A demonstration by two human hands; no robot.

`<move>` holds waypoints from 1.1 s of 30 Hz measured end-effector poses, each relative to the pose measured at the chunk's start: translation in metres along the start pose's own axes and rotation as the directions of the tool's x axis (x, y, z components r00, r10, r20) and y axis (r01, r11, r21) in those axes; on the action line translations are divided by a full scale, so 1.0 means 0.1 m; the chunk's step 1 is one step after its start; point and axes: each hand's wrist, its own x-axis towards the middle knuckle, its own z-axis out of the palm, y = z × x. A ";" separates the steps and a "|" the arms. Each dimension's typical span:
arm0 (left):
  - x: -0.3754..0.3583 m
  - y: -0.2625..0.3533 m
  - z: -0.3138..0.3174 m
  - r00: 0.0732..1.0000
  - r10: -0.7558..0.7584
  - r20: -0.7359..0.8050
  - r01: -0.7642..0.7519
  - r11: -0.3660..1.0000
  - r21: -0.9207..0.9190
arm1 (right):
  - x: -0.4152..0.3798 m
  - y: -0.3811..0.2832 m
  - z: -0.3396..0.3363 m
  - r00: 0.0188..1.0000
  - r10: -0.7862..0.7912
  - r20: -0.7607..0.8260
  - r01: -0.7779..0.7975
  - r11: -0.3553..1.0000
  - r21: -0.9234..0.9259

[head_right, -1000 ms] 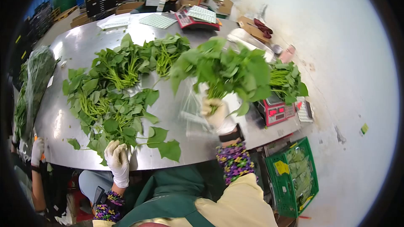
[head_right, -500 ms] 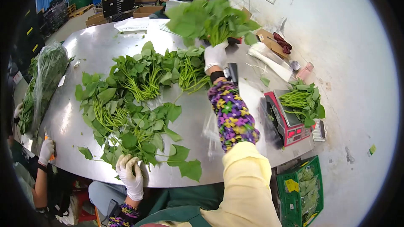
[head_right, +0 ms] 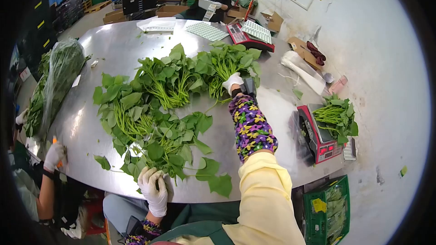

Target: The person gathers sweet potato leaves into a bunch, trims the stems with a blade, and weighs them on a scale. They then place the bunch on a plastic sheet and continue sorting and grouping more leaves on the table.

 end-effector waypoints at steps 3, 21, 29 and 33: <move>-0.01 -0.01 0.00 1.000 -0.004 -0.016 0.004 1.000 -0.002 | -0.11 0.04 -0.18 0.992 -0.118 0.045 0.123 0.986 -0.117; 0.23 -0.70 -0.38 0.886 -0.395 -0.245 0.434 0.891 0.134 | -3.26 0.72 -0.05 0.688 -0.725 0.049 0.674 0.662 0.329; 0.18 -0.33 -0.08 0.952 -0.274 0.134 0.258 0.958 0.124 | -3.60 0.63 0.33 0.662 -0.749 0.027 0.739 0.658 0.141; 0.16 -0.15 0.06 0.969 -0.182 0.167 0.198 0.977 -0.082 | -3.28 0.24 0.43 0.602 -0.795 -0.079 0.759 0.538 0.366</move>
